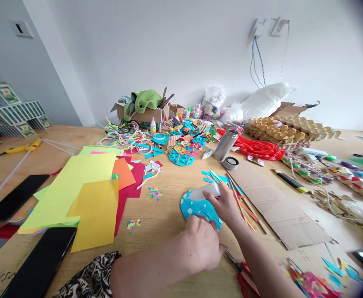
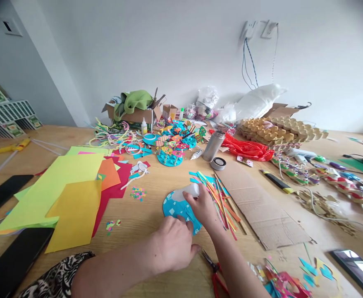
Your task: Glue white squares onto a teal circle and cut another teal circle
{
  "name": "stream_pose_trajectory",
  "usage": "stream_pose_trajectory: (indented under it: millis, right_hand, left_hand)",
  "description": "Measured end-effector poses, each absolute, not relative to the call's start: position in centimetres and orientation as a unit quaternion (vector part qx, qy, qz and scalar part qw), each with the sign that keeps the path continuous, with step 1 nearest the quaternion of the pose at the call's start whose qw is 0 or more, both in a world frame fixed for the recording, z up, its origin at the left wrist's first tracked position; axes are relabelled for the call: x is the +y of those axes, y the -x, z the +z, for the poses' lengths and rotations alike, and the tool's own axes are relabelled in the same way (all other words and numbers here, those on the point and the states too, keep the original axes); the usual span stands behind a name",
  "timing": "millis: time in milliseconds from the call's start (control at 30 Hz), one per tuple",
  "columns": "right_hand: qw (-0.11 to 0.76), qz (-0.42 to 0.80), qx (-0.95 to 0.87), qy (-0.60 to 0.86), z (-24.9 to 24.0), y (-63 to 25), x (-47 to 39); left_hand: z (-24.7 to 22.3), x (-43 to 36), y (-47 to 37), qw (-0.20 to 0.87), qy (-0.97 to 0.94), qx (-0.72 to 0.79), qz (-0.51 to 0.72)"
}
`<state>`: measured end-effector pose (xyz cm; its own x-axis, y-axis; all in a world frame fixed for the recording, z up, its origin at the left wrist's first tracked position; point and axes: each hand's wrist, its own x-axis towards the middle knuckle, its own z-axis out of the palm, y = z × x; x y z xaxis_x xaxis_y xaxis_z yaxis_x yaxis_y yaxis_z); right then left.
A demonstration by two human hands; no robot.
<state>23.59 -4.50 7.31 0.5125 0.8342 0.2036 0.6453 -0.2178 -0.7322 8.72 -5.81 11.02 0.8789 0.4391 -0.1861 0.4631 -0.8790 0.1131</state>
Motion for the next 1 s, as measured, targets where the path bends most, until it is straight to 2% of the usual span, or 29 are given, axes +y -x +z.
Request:
stream_pose_trajectory:
  millis: [600,667,800,1000]
  right_hand:
    - [0.398,0.124,-0.484,0.769,7.6,-23.3,-4.6]
    - [0.421,0.149,-0.463,0.766,7.6,-24.0,-5.3]
    - [0.520,0.251,-0.349,0.738,7.8,-26.4,-7.1]
    - [0.519,0.311,-0.314,0.732,6.9,-28.0,-7.3]
  left_hand:
    - [10.6,-6.1,-8.7,0.071,-0.971,0.210,-0.091]
    - [10.5,-6.2,-8.6,0.066,-0.973,0.205,-0.087]
    - [9.9,-6.7,-8.7,0.036,-0.973,0.217,-0.071]
    - [9.9,-7.0,-8.7,0.018,-0.971,0.228,-0.072]
